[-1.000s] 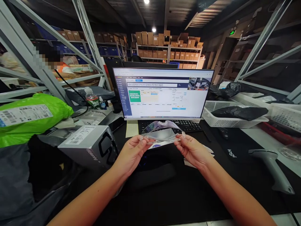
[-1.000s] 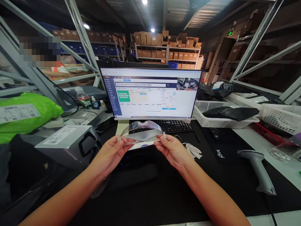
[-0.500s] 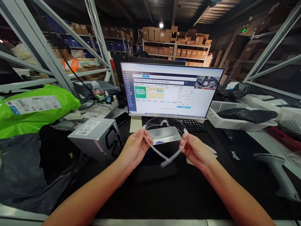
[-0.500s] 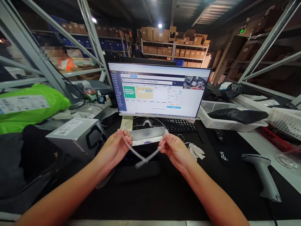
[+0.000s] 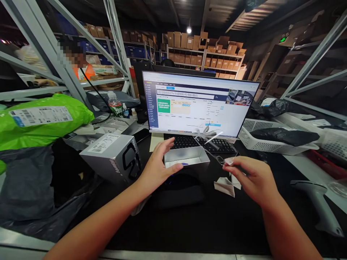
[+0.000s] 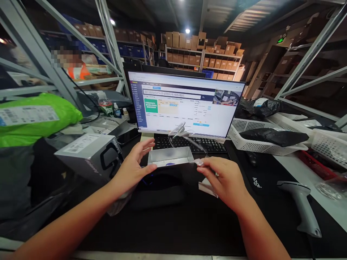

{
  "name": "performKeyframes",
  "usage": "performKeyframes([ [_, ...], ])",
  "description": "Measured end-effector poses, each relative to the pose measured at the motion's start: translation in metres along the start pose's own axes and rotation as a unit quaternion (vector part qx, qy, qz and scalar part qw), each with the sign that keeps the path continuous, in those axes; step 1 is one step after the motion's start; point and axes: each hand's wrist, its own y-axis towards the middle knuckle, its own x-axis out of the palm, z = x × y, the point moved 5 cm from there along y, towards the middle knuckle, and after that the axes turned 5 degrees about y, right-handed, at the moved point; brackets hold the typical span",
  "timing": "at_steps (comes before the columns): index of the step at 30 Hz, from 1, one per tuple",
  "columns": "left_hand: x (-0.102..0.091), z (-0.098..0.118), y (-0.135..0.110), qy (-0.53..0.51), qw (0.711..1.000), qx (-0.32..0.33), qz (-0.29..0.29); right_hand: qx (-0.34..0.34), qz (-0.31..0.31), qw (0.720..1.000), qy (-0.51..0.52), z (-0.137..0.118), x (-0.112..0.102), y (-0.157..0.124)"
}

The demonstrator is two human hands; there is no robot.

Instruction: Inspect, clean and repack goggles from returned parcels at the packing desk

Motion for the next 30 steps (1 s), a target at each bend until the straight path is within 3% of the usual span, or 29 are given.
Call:
performKeyframes([
  [3,-0.007,0.021,-0.002,0.146,0.984,0.099,-0.005,-0.113,-0.009,0.983,-0.143,-0.014,0.002,-0.001],
  [6,-0.013,0.041,-0.005,0.226,0.961,0.155,-0.023,-0.139,-0.041,0.98,-0.137,-0.014,0.008,-0.001],
  [10,-0.013,0.052,-0.009,0.204,0.959,0.17,-0.103,-0.095,-0.077,0.992,-0.043,-0.005,0.018,-0.002],
  [14,-0.011,0.053,-0.014,0.117,0.973,0.127,-0.151,-0.034,-0.105,0.993,0.038,0.004,0.026,-0.002],
  [18,-0.009,0.052,-0.018,0.101,0.977,0.079,-0.168,-0.009,-0.107,0.992,0.059,0.007,0.028,0.001],
  [25,-0.004,0.057,-0.019,0.152,0.964,0.124,-0.18,0.022,-0.116,0.992,0.051,0.011,0.031,0.006],
  [30,-0.002,0.058,-0.018,0.154,0.96,0.163,-0.17,-0.003,-0.116,0.993,0.033,0.013,0.032,0.004],
])
